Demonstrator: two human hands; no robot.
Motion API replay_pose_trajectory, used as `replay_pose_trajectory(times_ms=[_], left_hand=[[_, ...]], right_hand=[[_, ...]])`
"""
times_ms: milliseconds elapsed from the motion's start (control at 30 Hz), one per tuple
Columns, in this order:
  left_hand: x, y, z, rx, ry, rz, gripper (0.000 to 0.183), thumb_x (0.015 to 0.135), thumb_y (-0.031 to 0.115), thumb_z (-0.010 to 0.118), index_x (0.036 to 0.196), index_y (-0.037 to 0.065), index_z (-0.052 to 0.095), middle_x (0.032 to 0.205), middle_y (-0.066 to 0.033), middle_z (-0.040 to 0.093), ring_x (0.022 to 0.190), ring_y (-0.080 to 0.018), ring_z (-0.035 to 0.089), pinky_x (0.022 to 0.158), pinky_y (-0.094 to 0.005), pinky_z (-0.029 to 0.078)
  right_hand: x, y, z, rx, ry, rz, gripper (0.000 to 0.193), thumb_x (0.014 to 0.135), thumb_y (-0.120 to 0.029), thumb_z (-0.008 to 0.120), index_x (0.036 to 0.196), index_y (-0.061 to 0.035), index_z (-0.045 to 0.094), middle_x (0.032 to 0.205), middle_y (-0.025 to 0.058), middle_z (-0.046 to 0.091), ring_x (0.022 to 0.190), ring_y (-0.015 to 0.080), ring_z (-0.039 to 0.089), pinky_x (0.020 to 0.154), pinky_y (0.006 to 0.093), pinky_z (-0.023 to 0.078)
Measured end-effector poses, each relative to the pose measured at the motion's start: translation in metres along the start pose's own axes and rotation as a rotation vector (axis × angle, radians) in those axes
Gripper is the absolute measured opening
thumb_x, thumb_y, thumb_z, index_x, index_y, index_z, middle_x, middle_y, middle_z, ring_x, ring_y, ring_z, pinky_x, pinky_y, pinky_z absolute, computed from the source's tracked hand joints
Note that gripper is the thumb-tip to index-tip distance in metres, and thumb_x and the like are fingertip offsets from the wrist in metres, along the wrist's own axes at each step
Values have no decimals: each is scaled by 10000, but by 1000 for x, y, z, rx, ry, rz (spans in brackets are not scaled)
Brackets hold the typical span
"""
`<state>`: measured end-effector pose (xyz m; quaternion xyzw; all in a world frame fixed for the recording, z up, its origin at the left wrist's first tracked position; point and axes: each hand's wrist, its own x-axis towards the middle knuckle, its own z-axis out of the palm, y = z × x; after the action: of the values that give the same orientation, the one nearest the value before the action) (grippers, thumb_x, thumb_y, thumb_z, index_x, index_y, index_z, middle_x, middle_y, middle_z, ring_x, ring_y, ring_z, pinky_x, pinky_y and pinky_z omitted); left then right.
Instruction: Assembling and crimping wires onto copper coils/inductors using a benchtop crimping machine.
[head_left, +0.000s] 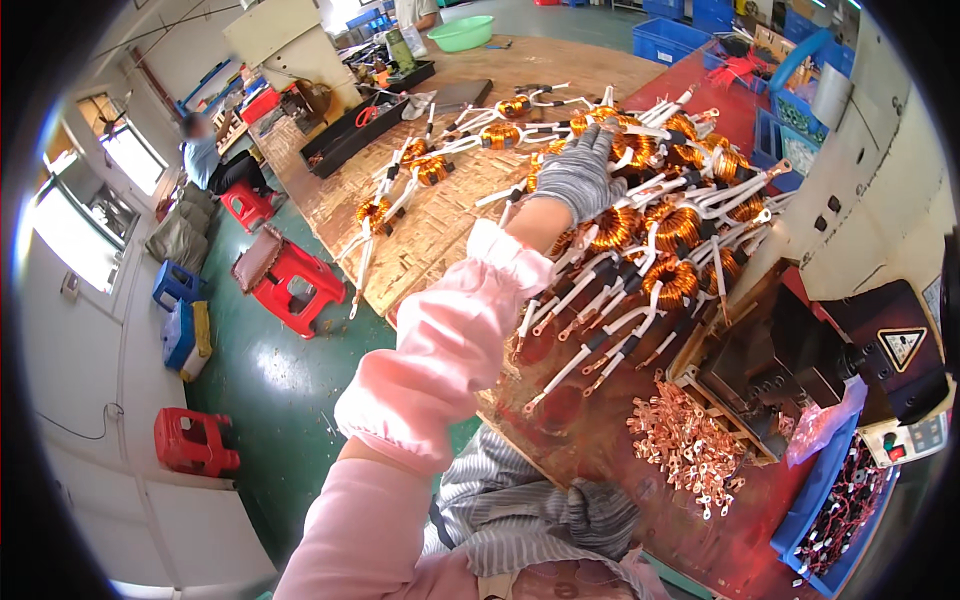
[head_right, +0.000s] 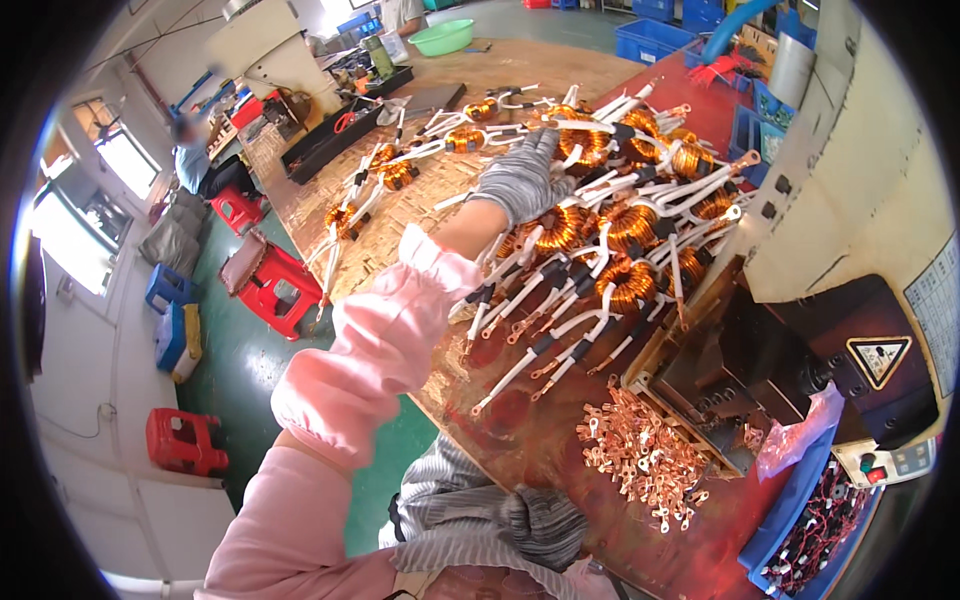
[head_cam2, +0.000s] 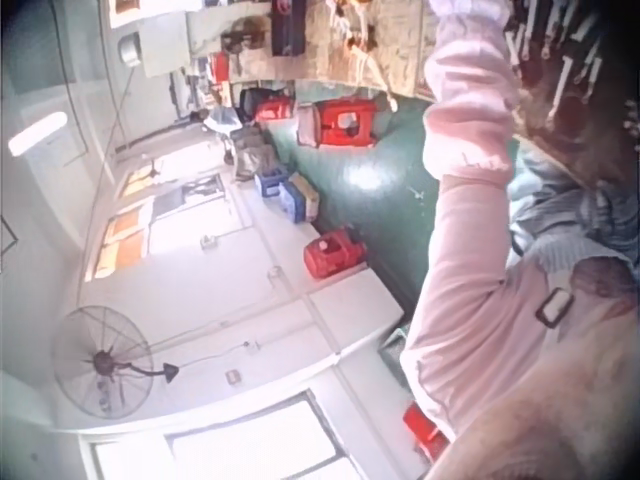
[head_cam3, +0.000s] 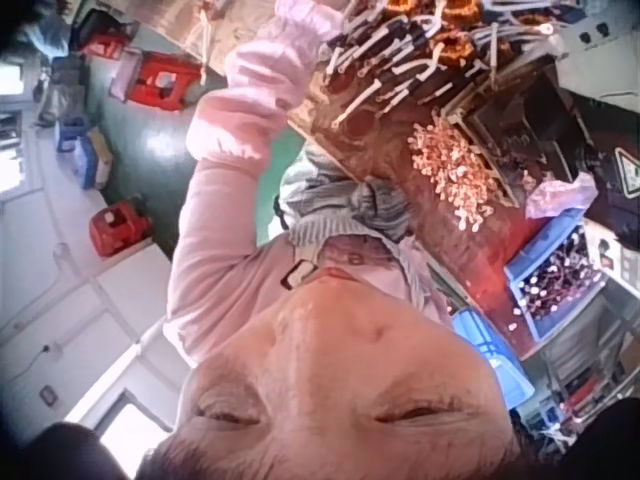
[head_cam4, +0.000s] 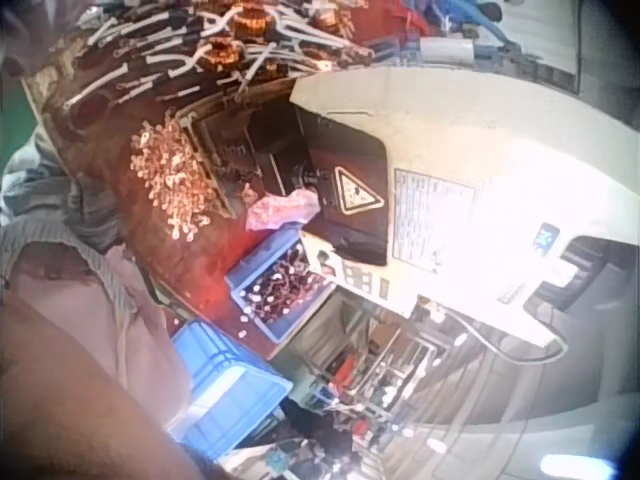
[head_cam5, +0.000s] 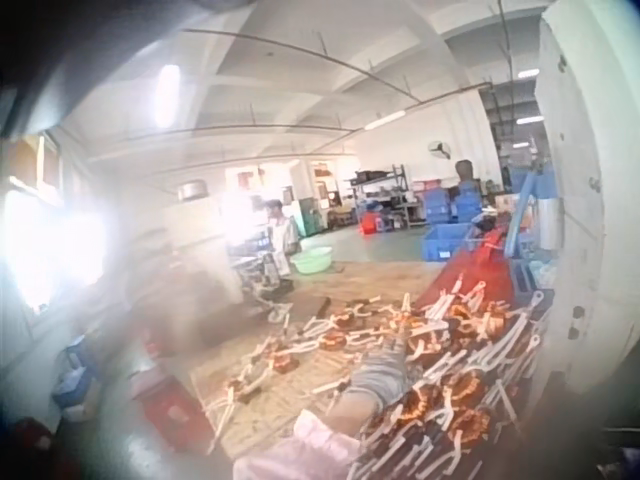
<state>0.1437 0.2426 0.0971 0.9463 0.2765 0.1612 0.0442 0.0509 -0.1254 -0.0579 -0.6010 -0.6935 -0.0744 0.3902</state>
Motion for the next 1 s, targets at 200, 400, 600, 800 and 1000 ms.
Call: replay_pose_trajectory(times_ms=[200,400,600,800,1000], left_hand=[[-1,-11,-4,-141,-17,-9,810,798,452,528,1352,1,147,1372,-224,235,1270,-319,258,1035,-350,246],[-22,-90,-9,-309,-3,113,740,784,539,523,1307,52,329,1347,-199,300,1249,-301,292,1032,-385,243],[-102,-256,-14,434,63,-542,652,707,473,615,1262,199,413,1349,-193,286,1251,-383,253,967,-525,293],[-107,-321,3,409,-224,-674,637,730,455,593,1280,213,384,1391,-147,239,1263,-371,246,924,-623,267],[-110,-373,-18,503,-181,-557,579,728,469,587,1218,183,474,1377,-122,287,1267,-327,264,961,-555,270]], right_hand=[[27,-22,-15,-95,-22,262,231,758,-274,594,863,-69,608,767,77,604,631,248,554,612,375,440],[4,-22,11,-254,131,542,234,761,-324,593,826,-101,621,705,49,600,599,249,535,609,390,431],[7,-17,5,-254,-25,514,180,786,-257,573,789,-83,621,732,98,601,654,277,566,619,387,447],[1,-19,9,-191,15,592,161,778,-232,590,843,-85,610,778,108,597,648,277,568,580,380,452],[4,-9,9,-227,-24,509,197,771,-255,604,877,-89,611,780,88,608,628,266,570,566,364,458]])
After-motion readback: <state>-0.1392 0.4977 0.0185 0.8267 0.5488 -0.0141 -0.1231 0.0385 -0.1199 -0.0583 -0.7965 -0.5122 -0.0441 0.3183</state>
